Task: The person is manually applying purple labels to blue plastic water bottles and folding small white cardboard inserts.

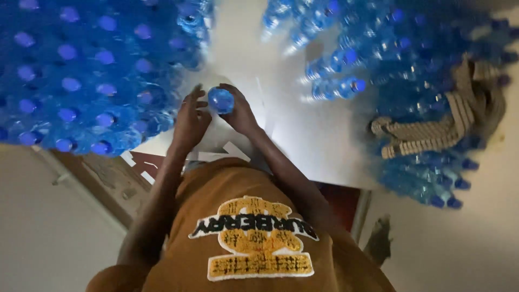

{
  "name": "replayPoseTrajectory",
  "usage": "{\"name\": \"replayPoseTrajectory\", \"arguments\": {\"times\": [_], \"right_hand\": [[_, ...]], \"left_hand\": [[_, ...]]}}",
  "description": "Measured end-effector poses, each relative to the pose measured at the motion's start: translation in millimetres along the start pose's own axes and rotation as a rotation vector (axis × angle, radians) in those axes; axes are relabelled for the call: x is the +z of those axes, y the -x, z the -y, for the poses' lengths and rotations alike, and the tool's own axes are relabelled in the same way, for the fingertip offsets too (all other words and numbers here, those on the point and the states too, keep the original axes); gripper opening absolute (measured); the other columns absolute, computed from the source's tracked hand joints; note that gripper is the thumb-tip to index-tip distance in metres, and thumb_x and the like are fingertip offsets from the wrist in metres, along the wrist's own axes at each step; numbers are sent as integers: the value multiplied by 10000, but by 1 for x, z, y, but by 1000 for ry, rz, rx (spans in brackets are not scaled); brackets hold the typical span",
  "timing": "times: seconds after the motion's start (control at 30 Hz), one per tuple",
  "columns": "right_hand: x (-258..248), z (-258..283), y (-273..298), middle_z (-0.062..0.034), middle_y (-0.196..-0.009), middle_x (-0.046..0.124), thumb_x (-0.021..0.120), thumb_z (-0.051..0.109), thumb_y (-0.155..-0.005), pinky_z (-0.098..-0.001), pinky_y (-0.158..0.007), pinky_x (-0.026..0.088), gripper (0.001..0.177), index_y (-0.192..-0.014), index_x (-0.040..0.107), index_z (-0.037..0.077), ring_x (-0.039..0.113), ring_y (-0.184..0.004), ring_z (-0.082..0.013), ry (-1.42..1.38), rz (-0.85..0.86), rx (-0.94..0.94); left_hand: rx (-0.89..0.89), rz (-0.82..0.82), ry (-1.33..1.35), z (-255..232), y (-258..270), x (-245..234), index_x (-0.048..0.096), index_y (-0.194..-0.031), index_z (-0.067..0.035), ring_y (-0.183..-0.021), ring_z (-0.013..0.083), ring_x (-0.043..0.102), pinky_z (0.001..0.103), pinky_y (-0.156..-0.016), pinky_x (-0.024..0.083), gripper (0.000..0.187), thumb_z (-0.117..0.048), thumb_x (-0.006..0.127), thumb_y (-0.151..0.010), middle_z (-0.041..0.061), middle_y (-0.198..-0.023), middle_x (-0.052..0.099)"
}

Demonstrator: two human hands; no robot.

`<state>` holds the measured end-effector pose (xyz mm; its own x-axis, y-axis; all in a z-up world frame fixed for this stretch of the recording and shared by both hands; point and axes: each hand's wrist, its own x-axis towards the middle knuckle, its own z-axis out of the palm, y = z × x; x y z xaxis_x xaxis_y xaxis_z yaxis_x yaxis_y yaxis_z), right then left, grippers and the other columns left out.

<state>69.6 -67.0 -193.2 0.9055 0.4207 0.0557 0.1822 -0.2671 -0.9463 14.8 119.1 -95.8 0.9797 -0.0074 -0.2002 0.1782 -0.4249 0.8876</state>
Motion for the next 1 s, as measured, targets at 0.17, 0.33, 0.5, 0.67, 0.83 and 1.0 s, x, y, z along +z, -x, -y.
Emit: {"name": "replayPoseTrajectory", "arguments": {"times": [0.17,0.33,0.5,0.67,0.83,1.0], "right_hand": [[23,-10,-20,-341,-1485,610,912,105,-924,-654,-1247,455,701,-1525,580,-36,579,-1423,-579,4,-51,-96],[25,-26,-23,-341,-1419,641,964,157,-871,-640,-1244,460,728,-1478,613,-44,609,-1389,-555,36,-127,54],[26,15,-24,-161,-1356,730,850,276,-906,-468,-1074,539,431,-1289,742,109,694,-1270,-376,42,-127,70],[53,13,-27,-282,-1445,639,954,305,-887,-620,-1250,485,782,-1504,572,12,622,-1404,-519,71,-153,238],[72,7,-49,-239,-1464,545,978,324,-862,-618,-1219,525,827,-1507,541,46,602,-1428,-501,136,-124,252],[93,24,-55,-140,-1454,446,1006,363,-843,-565,-1191,582,854,-1495,523,99,613,-1428,-454,209,-103,259]], "left_hand": [[-178,-402,63,52,-52,17,170,-1750,-55,-1266,437,748,631,-1018,573,848,-105,694,-1085,239,-1384,726],[-184,-759,-314,141,-153,60,534,-1506,-5,-806,303,833,442,-658,619,716,-471,765,-1014,147,-883,790],[-213,-683,-247,96,-135,39,517,-1261,-147,-755,338,790,437,-646,596,640,-546,898,-937,95,-932,801],[-261,-441,134,58,-82,17,374,-1639,-34,-1131,384,801,519,-852,677,837,-454,838,-1083,209,-1242,750],[-145,-271,213,-49,50,-29,259,-1684,134,-1455,645,499,726,-1191,451,886,-473,642,-1165,467,-1520,541],[-331,25,-7,51,85,6,504,-1620,49,-1401,531,611,641,-1155,512,752,-445,713,-1094,339,-1457,660]]}}
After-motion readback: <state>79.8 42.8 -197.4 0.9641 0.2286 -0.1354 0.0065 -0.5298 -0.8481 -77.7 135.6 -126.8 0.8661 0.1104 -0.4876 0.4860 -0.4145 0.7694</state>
